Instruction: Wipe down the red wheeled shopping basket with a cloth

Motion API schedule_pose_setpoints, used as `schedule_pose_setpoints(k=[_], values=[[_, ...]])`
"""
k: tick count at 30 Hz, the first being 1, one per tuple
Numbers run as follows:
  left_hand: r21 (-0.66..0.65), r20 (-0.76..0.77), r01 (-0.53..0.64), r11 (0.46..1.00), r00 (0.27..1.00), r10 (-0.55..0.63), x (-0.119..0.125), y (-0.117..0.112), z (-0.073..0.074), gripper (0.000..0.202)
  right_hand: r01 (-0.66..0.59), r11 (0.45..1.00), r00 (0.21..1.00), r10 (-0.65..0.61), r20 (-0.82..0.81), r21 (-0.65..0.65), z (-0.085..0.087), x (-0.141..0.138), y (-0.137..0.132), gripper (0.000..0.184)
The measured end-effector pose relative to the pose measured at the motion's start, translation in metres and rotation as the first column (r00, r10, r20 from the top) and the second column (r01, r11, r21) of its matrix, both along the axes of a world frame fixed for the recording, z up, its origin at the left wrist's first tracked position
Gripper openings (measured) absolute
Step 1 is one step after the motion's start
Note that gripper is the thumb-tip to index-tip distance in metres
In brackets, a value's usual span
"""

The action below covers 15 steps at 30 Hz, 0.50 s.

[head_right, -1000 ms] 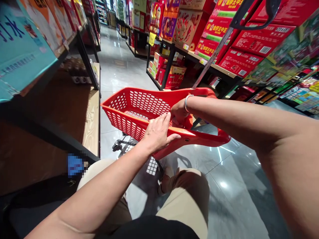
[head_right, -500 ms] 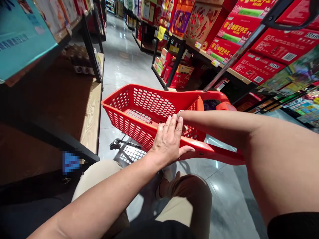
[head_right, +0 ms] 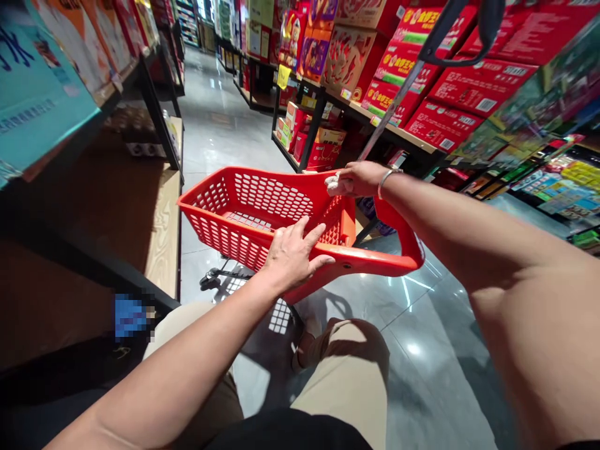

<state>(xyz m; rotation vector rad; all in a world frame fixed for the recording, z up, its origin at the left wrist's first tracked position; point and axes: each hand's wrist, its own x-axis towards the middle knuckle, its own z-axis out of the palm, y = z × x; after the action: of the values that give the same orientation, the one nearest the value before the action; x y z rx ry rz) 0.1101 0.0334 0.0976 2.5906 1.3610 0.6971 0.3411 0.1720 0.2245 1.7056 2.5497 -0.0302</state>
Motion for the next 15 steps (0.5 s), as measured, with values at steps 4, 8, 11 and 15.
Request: schedule_pose_setpoints(k=[4, 8, 11, 15], values=[[-0.022, 0.009, 0.000, 1.000, 1.000, 0.000, -0.002, 0.001, 0.004, 0.077, -0.121, 0.992, 0.989, 0.116, -0.096, -0.042, -0.009, -0.001, -0.077, 0.032], [-0.069, -0.009, 0.008, 0.998, 1.000, -0.009, -0.004, -0.001, 0.009, 0.076, -0.220, 0.959, 0.954, 0.173, -0.246, -0.181, 0.002, -0.011, -0.138, 0.033], [-0.109, -0.010, 0.013, 0.994, 1.000, -0.014, -0.002, -0.004, 0.019, 0.083, -0.143, 0.986, 0.932, 0.103, -0.349, -0.091, 0.022, 0.005, -0.151, 0.036], [-0.023, 0.044, 0.066, 0.998, 0.997, -0.065, 0.015, -0.012, 0.036, 0.089, 0.149, 0.907, 0.923, 0.015, -0.385, 0.393, 0.035, 0.047, -0.145, 0.048]])
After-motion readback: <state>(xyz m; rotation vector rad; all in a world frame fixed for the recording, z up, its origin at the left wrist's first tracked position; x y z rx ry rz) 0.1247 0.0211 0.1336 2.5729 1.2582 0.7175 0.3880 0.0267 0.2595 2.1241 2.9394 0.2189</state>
